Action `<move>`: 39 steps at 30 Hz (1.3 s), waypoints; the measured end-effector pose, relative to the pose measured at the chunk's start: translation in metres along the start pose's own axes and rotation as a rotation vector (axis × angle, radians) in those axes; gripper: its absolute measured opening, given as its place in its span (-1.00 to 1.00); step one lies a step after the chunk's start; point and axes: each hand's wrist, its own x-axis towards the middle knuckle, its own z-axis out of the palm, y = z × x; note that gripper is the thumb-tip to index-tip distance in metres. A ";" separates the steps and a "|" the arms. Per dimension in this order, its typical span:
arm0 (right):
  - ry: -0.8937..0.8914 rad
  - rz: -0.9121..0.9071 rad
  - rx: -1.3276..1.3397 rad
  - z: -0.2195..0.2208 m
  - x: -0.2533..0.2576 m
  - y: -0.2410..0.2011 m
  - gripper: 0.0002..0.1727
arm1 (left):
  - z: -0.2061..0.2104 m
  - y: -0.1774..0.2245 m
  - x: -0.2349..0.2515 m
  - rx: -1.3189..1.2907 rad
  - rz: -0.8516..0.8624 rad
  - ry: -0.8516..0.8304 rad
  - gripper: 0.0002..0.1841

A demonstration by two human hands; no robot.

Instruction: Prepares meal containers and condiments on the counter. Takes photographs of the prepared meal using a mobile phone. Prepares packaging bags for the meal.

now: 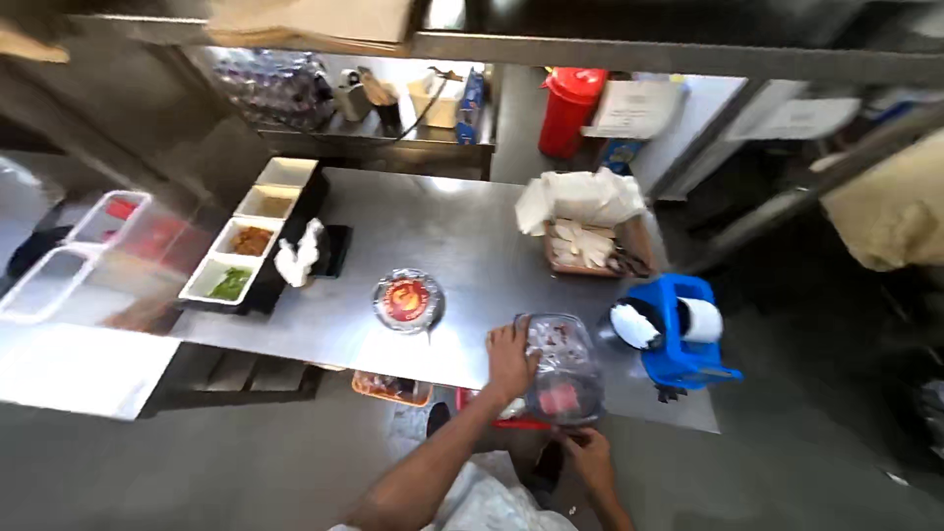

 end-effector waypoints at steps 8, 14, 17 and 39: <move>0.412 0.387 0.626 0.046 -0.023 -0.066 -0.38 | -0.025 0.004 -0.015 -0.078 -0.084 -0.052 -0.25; 0.332 0.121 0.362 0.050 0.032 -0.077 -0.35 | -0.142 -0.071 -0.036 0.117 -0.307 0.459 -0.36; 0.205 0.074 0.363 0.063 0.068 -0.094 -0.35 | -0.178 -0.146 -0.007 0.115 -0.509 0.418 -0.30; 0.059 -0.464 -0.319 0.079 0.171 -0.275 -0.71 | -0.156 -0.161 -0.063 0.138 -0.588 0.203 -0.35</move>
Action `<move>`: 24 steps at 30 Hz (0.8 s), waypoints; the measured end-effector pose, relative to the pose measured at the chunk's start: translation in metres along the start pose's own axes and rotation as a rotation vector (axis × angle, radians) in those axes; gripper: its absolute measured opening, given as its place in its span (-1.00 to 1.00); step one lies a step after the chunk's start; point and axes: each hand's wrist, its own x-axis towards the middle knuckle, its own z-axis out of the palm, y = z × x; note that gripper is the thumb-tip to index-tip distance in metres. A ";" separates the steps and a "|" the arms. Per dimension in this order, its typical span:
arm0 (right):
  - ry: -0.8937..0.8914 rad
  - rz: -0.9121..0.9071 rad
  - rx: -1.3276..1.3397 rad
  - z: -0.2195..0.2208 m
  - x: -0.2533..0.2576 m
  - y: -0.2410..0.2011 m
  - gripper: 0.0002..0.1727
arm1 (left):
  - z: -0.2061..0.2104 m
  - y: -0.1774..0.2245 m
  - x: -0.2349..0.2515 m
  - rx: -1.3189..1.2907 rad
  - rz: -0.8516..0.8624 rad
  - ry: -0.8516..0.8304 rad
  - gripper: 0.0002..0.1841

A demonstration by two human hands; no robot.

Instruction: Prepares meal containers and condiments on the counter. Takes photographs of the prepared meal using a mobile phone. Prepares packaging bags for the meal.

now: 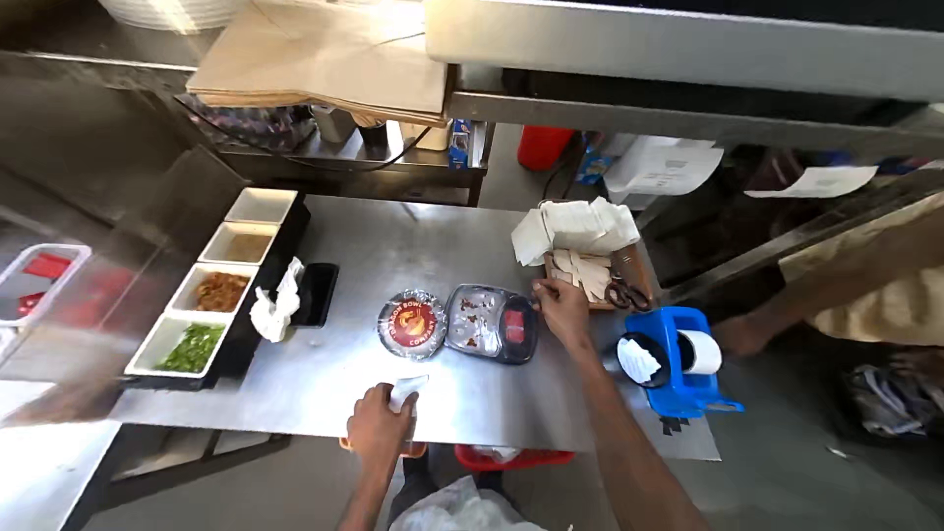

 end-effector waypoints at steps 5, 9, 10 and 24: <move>0.284 0.016 -0.272 0.010 0.114 0.013 -0.57 | -0.019 -0.038 0.028 -0.056 0.120 -0.101 -0.09; 0.288 0.047 -0.411 0.022 0.163 0.025 -0.51 | -0.043 -0.072 0.018 -0.144 0.200 -0.036 -0.20; 0.306 0.024 -0.435 0.024 0.165 0.023 -0.41 | -0.049 -0.077 0.013 -0.175 0.204 -0.032 -0.26; 0.341 -0.051 -0.072 0.016 0.150 -0.010 -0.63 | -0.074 -0.042 -0.016 -0.447 0.254 0.060 -0.53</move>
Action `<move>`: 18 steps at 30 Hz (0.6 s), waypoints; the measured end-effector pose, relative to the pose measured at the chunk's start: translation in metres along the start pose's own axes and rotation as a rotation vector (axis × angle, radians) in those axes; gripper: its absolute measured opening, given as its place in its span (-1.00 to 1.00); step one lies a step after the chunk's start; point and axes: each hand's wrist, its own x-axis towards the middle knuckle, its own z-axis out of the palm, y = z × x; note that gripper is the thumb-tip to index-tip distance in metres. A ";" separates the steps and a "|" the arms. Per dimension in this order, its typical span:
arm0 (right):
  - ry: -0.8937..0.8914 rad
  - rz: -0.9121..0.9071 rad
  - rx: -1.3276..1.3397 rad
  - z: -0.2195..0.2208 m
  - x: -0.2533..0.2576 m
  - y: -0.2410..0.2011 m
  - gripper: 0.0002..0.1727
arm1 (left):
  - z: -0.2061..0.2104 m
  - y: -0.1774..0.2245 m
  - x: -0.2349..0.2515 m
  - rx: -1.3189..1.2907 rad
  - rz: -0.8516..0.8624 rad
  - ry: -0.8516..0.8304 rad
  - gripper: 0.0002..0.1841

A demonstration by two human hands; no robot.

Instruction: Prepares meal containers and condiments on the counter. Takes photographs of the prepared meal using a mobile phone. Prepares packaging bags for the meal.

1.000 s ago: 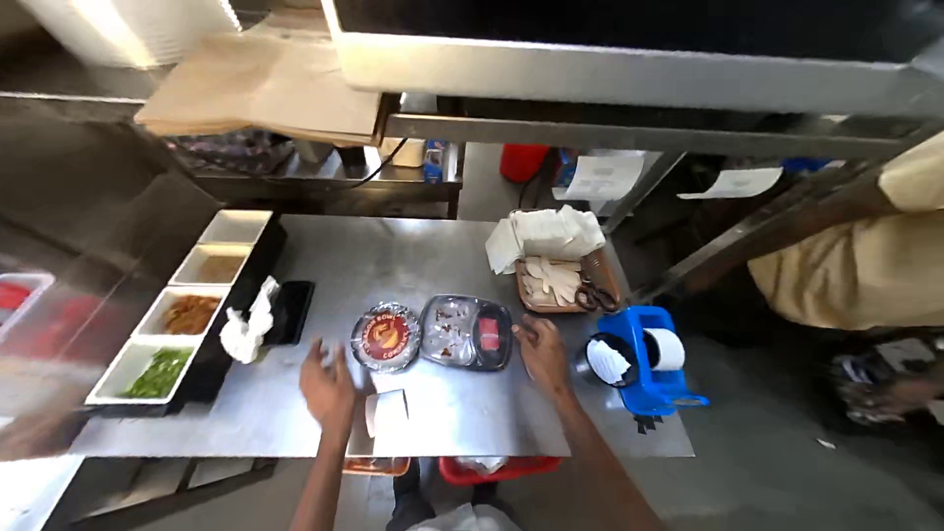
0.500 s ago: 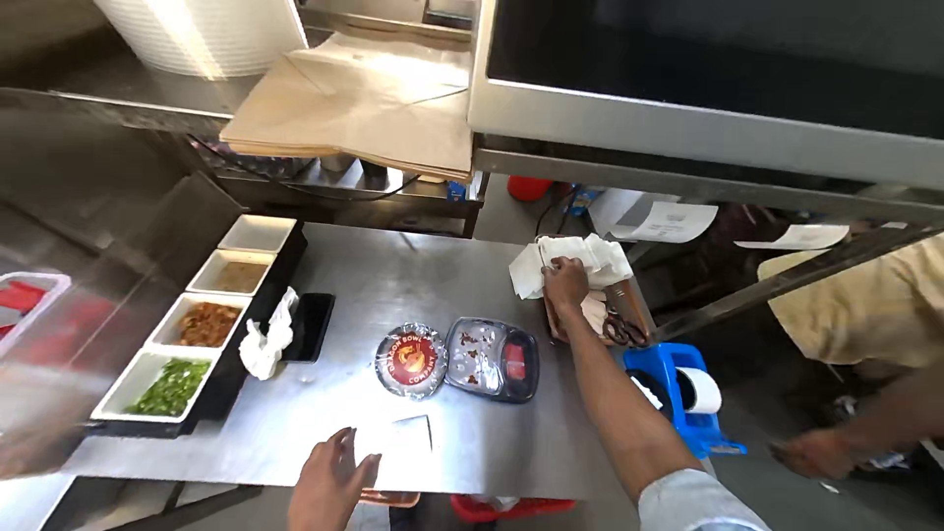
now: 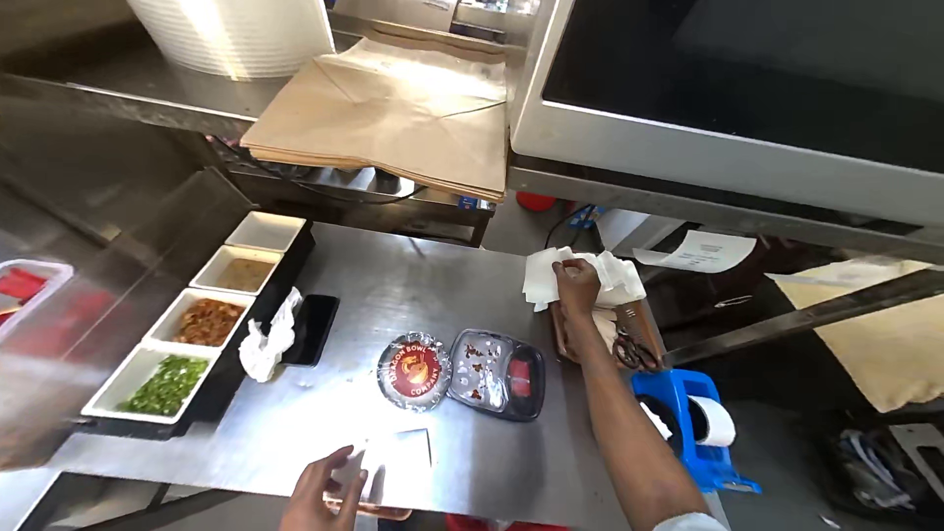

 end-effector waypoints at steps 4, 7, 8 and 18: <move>0.019 0.122 0.186 -0.032 -0.008 0.007 -0.57 | 0.012 0.035 0.018 -0.142 0.044 -0.021 -0.54; 0.027 0.221 0.258 -0.048 -0.011 0.034 -0.56 | 0.045 0.066 0.035 -0.254 0.113 -0.118 -0.57; 0.042 0.232 0.291 -0.056 -0.012 0.036 -0.55 | 0.056 0.080 0.042 -0.288 0.131 -0.180 -0.58; -0.153 0.435 0.834 -0.158 -0.157 -0.010 -0.78 | 0.162 0.195 0.077 -0.895 -0.125 -0.755 -0.34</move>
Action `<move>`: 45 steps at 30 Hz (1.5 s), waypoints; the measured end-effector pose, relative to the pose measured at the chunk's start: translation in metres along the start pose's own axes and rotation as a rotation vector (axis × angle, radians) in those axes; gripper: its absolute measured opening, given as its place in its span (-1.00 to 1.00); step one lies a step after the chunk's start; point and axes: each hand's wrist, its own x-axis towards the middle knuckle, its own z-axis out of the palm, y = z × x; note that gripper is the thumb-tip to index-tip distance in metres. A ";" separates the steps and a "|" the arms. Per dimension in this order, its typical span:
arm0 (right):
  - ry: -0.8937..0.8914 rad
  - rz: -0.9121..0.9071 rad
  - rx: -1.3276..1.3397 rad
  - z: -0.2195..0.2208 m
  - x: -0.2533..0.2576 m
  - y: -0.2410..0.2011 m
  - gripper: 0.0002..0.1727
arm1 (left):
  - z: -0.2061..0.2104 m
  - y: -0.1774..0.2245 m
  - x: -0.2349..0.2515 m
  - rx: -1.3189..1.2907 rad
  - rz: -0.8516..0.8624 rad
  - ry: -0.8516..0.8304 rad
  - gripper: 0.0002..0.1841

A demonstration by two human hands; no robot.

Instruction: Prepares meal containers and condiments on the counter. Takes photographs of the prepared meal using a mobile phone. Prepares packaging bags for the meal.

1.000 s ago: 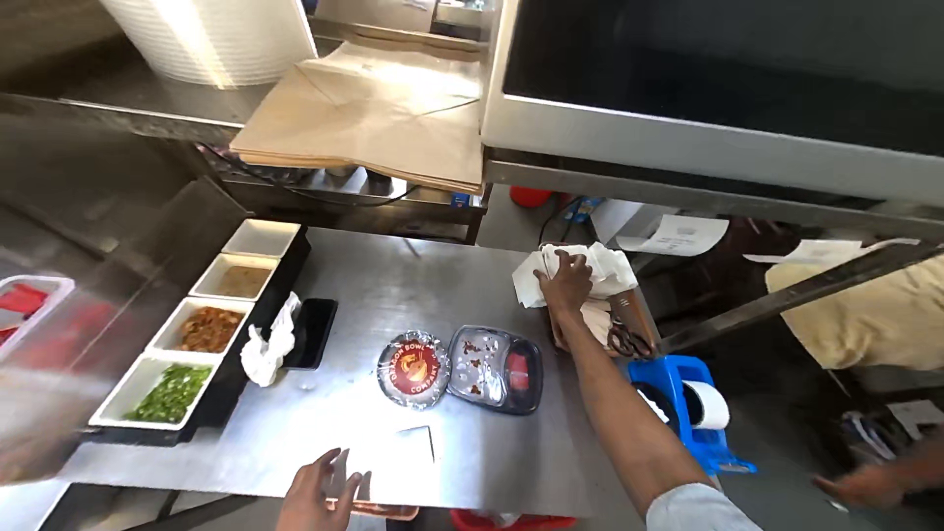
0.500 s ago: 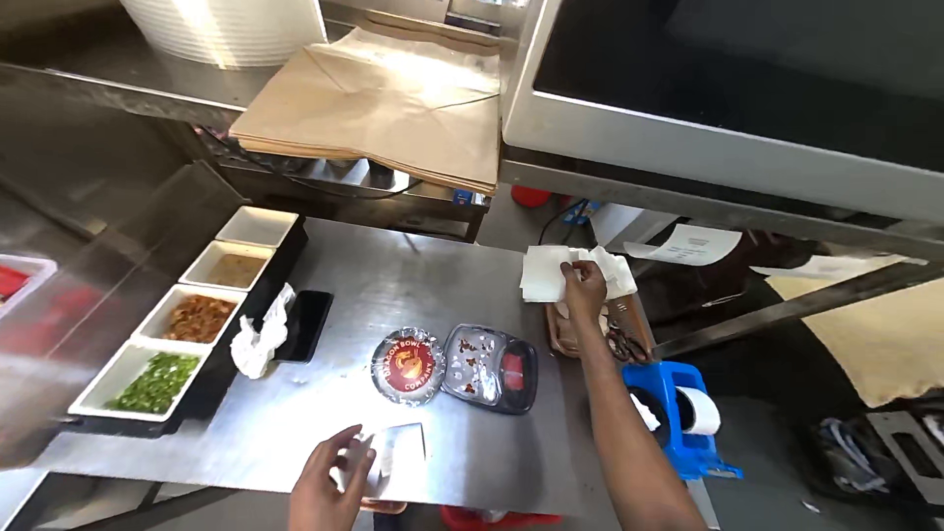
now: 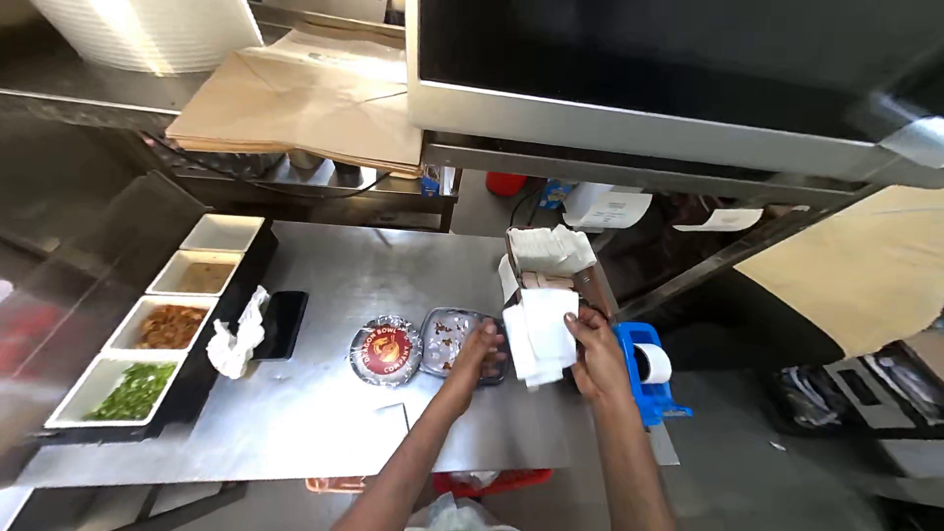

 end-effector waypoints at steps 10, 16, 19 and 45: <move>0.284 0.260 0.137 -0.023 -0.036 0.089 -0.70 | 0.044 -0.059 -0.015 -0.494 -0.249 -0.009 -0.46; 0.297 0.416 0.194 -0.021 -0.041 0.083 -0.63 | 0.043 -0.063 -0.022 -0.507 -0.232 0.074 -0.43; 0.211 0.348 0.083 -0.021 -0.044 0.081 -0.66 | 0.042 -0.065 -0.030 -0.441 -0.251 0.011 -0.45; 0.296 -0.233 -0.162 -0.041 0.013 0.013 -0.77 | 0.035 -0.057 -0.006 -0.401 -0.148 0.209 -0.58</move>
